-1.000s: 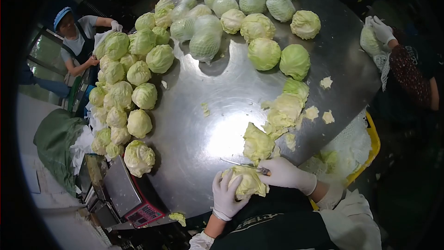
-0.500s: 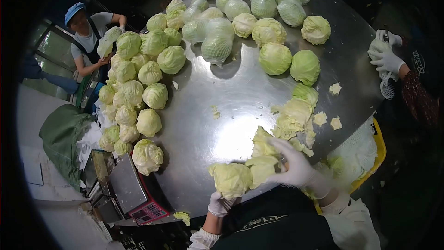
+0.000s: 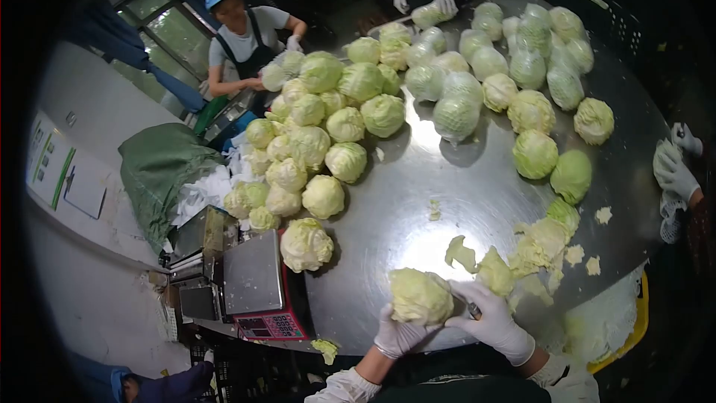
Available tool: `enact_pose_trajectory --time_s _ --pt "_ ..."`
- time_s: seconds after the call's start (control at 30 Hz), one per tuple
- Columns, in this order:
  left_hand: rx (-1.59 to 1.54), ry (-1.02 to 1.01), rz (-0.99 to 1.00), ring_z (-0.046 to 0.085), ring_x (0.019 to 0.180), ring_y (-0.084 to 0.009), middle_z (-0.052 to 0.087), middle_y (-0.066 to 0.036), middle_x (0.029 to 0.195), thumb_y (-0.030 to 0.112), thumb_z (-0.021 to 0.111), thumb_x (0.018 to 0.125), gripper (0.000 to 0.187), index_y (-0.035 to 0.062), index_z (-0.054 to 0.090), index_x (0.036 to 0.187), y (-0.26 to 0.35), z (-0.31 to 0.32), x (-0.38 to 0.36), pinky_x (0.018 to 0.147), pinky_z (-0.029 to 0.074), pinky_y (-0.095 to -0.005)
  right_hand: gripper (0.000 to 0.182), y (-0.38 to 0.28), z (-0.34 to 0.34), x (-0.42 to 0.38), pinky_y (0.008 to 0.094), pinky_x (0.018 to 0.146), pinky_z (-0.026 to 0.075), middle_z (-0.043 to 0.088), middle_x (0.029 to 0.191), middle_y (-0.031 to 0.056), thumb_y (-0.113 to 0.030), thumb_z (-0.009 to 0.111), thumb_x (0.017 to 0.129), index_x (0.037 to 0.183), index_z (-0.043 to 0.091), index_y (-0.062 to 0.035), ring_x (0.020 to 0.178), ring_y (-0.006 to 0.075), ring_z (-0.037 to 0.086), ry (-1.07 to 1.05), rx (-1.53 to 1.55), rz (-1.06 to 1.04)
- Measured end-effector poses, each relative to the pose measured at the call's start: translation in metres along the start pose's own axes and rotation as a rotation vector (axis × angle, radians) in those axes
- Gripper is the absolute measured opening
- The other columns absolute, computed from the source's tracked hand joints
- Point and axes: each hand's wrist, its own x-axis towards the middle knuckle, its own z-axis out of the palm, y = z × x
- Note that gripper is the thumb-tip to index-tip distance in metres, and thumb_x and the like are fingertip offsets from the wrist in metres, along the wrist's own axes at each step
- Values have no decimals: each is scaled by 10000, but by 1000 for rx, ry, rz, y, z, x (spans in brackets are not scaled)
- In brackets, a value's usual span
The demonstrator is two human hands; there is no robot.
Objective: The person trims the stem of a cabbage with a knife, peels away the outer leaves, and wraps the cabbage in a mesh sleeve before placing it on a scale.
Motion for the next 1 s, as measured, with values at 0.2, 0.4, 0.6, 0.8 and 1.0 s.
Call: enact_pose_trajectory --time_s 0.2,0.4,0.6,0.8,1.0 --pt "-120 5 205 405 1375 -370 377 -158 1516 671 661 753 980 189 309 1530 77 6 -11 1051 428 -595 224 57 -13 -11 240 602 535 684 745 49 -48 720 889 1093 662 24 673 104 668 251 195 283" --pt "-19 299 623 455 1329 -346 453 -127 1462 719 661 776 897 175 426 1451 259 -18 -7 1075 410 -604 220 75 -9 -67 272 529 507 651 732 52 -98 688 923 1104 660 23 547 122 617 132 402 572" --pt "12 564 841 378 1390 -290 427 -4 1518 655 671 807 805 282 418 1475 381 -60 16 1072 373 -596 223 54 42 -115 247 523 453 625 772 20 -175 671 956 1119 624 -29 597 96 577 -66 743 808" --pt "733 464 764 484 1269 -339 389 -179 1514 417 654 921 802 133 272 1567 332 -56 72 1094 415 -421 316 46 44 -111 329 602 557 712 826 75 -164 672 947 1209 655 12 619 151 657 -165 214 -13" --pt "1883 -277 763 358 1390 -430 377 -269 1492 442 852 694 1058 2 351 1516 100 -7 118 1167 280 -499 256 33 -78 2 505 965 349 657 927 64 -277 657 867 1107 715 -208 977 257 604 268 -632 73"
